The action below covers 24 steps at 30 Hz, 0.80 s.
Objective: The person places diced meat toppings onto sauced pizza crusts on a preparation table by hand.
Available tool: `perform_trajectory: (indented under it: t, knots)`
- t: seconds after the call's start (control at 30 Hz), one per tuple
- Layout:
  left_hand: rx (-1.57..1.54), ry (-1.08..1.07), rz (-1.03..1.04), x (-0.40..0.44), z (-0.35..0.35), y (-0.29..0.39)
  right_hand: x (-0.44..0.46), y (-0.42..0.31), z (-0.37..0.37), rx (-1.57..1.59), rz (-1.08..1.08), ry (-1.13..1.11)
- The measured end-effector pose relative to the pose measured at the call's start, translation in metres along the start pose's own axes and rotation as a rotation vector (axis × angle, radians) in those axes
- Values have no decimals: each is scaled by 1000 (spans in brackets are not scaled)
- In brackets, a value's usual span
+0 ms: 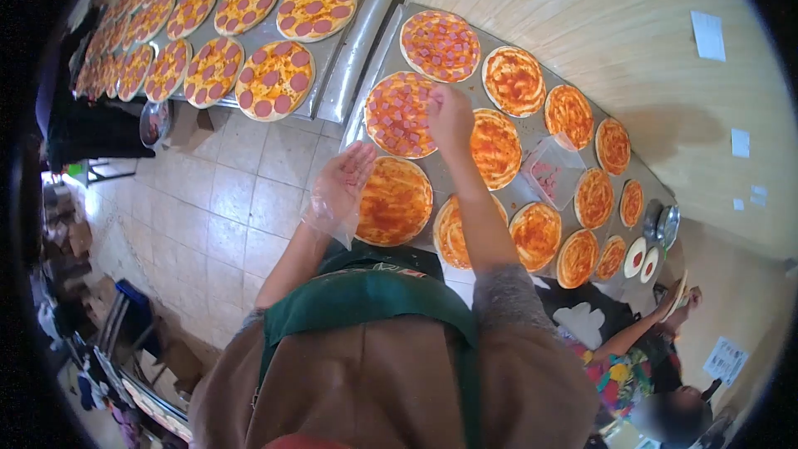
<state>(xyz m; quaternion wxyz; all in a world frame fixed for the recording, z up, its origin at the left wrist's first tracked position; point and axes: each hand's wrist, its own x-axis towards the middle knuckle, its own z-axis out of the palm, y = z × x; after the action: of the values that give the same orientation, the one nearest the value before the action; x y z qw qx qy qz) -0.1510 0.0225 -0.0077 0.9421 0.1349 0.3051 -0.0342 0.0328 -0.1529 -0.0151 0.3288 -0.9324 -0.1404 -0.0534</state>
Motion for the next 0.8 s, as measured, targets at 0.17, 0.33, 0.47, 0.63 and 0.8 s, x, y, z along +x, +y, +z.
perform_trajectory:
  t: [0.17, 0.33, 0.47, 0.63, 0.8]
  knots:
    - [-35, -77, 5, -12, -15, 14, -62, 18, -53, 269, 189, -3]
    - [61, -41, 31, -41, -31, 34, -150, 34, -71, 517, 333, 8]
    - [76, -21, -59, -53, -29, 37, -205, 15, -83, 516, 404, 13]
    - [95, -203, -78, -68, 14, 9, -206, -21, -108, 632, 363, -32]
    - [5, -444, -41, -87, 53, -29, -184, -40, -148, 675, 233, -27]
